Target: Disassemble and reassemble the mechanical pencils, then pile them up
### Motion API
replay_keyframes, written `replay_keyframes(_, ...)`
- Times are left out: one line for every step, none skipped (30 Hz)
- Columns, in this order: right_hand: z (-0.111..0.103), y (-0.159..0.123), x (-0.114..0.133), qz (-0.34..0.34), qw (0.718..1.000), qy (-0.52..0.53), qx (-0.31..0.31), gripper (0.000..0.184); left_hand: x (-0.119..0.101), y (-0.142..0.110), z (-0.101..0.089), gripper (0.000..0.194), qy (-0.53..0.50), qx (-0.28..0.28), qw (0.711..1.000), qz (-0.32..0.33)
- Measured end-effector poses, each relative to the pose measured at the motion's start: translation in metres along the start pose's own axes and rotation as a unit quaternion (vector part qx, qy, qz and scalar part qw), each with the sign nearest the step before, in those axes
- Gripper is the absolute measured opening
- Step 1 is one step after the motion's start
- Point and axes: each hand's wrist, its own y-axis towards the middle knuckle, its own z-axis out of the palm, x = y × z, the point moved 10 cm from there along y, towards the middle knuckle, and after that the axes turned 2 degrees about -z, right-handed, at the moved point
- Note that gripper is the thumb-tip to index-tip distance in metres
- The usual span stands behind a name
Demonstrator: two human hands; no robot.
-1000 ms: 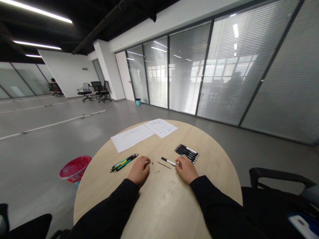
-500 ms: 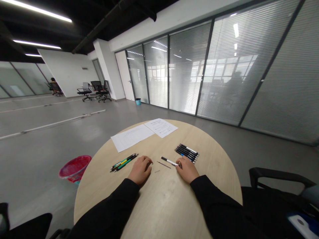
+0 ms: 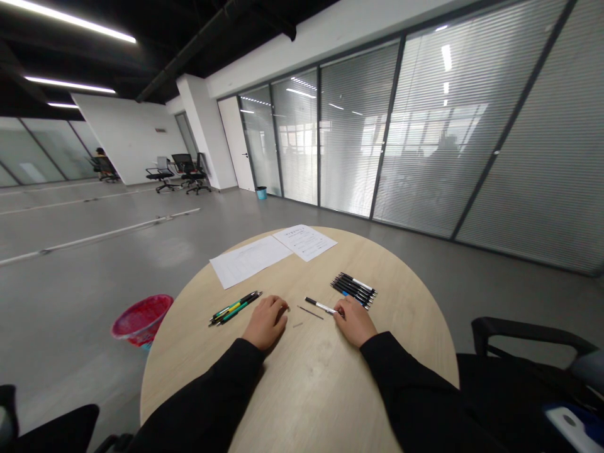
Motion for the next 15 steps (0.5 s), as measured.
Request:
replay_keyframes(-0.0002, 0.0001, 0.0, 0.0, 1.0, -0.001, -0.001, 0.008, 0.0002, 0.0, 0.0002, 0.019, -0.001, 0.0, 1.0, 0.0)
replay_keyframes(-0.0004, 0.0002, 0.0001, -0.001, 1.0, -0.003, -0.001, 0.008, 0.0004, -0.0001, 0.0005, 0.019, 0.0, 0.0, 1.0, -0.001)
replay_keyframes(-0.0005, 0.0003, 0.0003, -0.002, 1.0, -0.004, -0.001, 0.009, 0.0005, -0.0002, 0.0009, 0.019, 0.001, 0.001, 1.0, -0.001)
replay_keyframes(-0.0007, 0.0002, 0.0005, -0.002, 1.0, -0.004, -0.002, 0.009, 0.0005, -0.0002, 0.0013, 0.019, 0.003, 0.002, 1.0, -0.002)
replay_keyframes(-0.0007, 0.0002, 0.0006, -0.003, 1.0, -0.004, -0.003, 0.01, 0.0005, -0.0002, 0.0015, 0.018, 0.006, 0.003, 1.0, -0.002)
replay_keyframes(-0.0009, 0.0001, 0.0006, -0.004, 1.0, -0.002, -0.005, 0.01, 0.0003, -0.0002, 0.0017, 0.018, 0.009, 0.004, 1.0, -0.002)
replay_keyframes(-0.001, -0.0001, 0.0005, -0.003, 1.0, -0.001, -0.006, 0.009, 0.0001, -0.0001, 0.0018, 0.019, 0.012, 0.005, 1.0, -0.003)
replay_keyframes(-0.0012, -0.0002, 0.0001, -0.002, 1.0, -0.001, -0.008, 0.009, -0.0001, -0.0001, 0.0018, 0.019, 0.013, 0.005, 1.0, -0.003)
replay_keyframes(-0.0014, -0.0004, -0.0004, 0.0, 1.0, -0.001, -0.01, 0.008, -0.0002, 0.0, 0.0015, 0.019, 0.014, 0.005, 1.0, -0.003)
replay_keyframes(-0.0013, -0.0005, -0.0007, 0.002, 1.0, -0.001, -0.01, 0.008, -0.0004, 0.0001, 0.0013, 0.02, 0.013, 0.004, 1.0, -0.003)
replay_keyframes(-0.0011, -0.0006, -0.0009, 0.003, 1.0, -0.002, -0.009, 0.007, -0.0005, 0.0002, 0.001, 0.02, 0.011, 0.004, 1.0, -0.004)
replay_keyframes(-0.0011, -0.0007, -0.0008, 0.004, 1.0, -0.003, -0.008, 0.007, -0.0005, 0.0002, 0.0009, 0.021, 0.009, 0.003, 1.0, -0.004)
replay_keyframes(-0.0014, -0.0007, -0.0005, 0.004, 1.0, -0.004, -0.008, 0.008, -0.0006, 0.0002, 0.0008, 0.021, 0.008, 0.003, 1.0, -0.004)
replay_keyframes(-0.002, -0.0007, -0.0001, 0.004, 1.0, -0.005, -0.009, 0.008, -0.0008, 0.0002, 0.0009, 0.021, 0.006, 0.003, 1.0, -0.004)
replay_keyframes(-0.0028, -0.0007, 0.0003, 0.004, 1.0, -0.005, -0.011, 0.008, -0.0009, 0.0003, 0.0011, 0.022, 0.005, 0.004, 1.0, -0.004)
